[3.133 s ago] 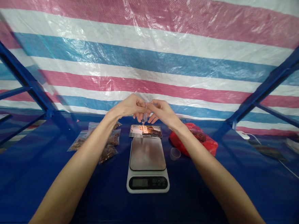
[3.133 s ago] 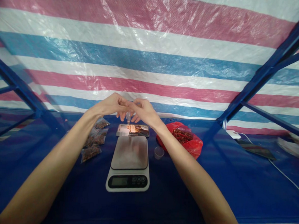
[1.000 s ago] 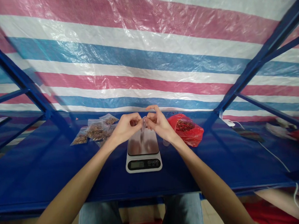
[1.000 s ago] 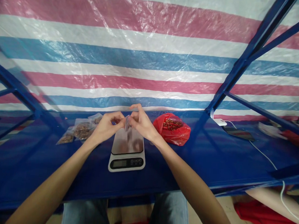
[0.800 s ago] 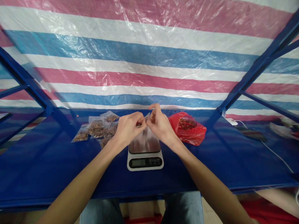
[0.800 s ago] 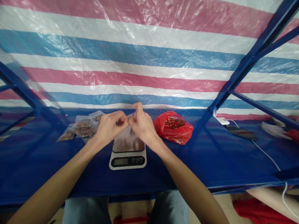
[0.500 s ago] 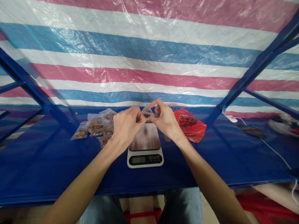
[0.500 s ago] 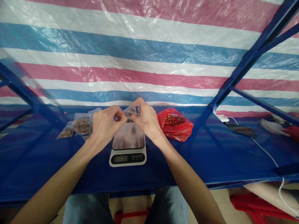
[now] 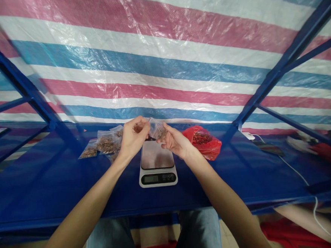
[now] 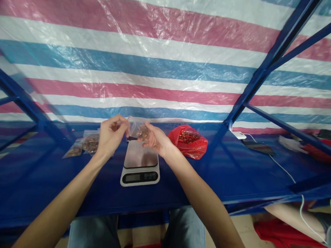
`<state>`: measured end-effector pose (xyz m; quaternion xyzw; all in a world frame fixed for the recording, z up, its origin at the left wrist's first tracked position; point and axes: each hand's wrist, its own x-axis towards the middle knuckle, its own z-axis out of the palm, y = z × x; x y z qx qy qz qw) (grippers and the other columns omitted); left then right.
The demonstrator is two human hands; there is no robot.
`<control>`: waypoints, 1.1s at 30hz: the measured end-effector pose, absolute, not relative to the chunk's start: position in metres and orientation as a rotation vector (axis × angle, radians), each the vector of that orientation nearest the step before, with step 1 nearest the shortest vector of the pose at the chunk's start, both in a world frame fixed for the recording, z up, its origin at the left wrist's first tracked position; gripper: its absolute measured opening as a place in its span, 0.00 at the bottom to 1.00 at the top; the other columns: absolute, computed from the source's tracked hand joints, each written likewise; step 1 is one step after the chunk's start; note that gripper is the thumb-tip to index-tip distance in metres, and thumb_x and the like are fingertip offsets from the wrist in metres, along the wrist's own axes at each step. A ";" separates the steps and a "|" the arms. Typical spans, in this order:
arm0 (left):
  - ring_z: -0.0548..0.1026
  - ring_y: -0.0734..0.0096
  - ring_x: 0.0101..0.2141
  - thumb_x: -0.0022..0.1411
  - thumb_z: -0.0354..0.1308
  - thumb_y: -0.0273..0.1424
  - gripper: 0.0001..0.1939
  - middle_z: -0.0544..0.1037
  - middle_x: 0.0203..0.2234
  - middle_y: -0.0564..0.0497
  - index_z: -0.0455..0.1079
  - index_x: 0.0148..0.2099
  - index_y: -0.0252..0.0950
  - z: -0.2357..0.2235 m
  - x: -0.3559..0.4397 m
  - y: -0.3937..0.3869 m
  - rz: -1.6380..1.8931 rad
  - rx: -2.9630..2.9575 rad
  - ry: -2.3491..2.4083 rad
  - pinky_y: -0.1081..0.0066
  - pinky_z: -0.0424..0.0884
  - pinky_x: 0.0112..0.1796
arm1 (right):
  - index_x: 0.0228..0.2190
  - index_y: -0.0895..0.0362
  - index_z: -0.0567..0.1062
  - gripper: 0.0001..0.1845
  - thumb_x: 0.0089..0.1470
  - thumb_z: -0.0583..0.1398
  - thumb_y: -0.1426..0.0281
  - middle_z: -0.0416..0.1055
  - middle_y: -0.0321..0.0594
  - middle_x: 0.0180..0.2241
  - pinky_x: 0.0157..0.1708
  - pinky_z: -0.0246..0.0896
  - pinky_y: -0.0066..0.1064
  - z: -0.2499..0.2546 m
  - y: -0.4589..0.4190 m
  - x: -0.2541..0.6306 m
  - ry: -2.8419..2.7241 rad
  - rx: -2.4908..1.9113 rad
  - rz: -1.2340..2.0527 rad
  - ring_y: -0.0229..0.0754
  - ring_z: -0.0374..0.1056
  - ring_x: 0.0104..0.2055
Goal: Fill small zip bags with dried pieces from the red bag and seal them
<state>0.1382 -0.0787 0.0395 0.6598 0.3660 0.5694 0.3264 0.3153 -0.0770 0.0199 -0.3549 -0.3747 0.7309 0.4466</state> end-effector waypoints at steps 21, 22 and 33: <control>0.71 0.66 0.21 0.76 0.40 0.47 0.31 0.71 0.17 0.51 0.72 0.27 0.39 -0.020 0.036 -0.040 1.358 2.105 1.411 0.65 0.63 0.28 | 0.32 0.56 0.73 0.25 0.68 0.53 0.49 0.69 0.41 0.22 0.31 0.49 0.34 -0.004 -0.073 0.519 -1.439 -1.848 -0.156 0.46 0.66 0.27; 0.72 0.65 0.20 0.76 0.39 0.47 0.31 0.71 0.16 0.51 0.72 0.27 0.39 -0.021 0.035 -0.040 1.332 2.134 1.427 0.65 0.63 0.28 | 0.35 0.57 0.75 0.24 0.69 0.52 0.51 0.71 0.43 0.23 0.31 0.47 0.34 -0.003 -0.072 0.516 -1.498 -1.885 -0.213 0.48 0.68 0.28; 0.72 0.65 0.19 0.77 0.38 0.47 0.33 0.70 0.15 0.51 0.72 0.27 0.39 -0.028 0.027 -0.037 1.255 2.151 1.513 0.64 0.63 0.28 | 0.39 0.56 0.79 0.23 0.68 0.56 0.51 0.81 0.48 0.32 0.31 0.53 0.33 0.017 -0.059 0.507 -2.009 -1.868 -0.175 0.50 0.75 0.34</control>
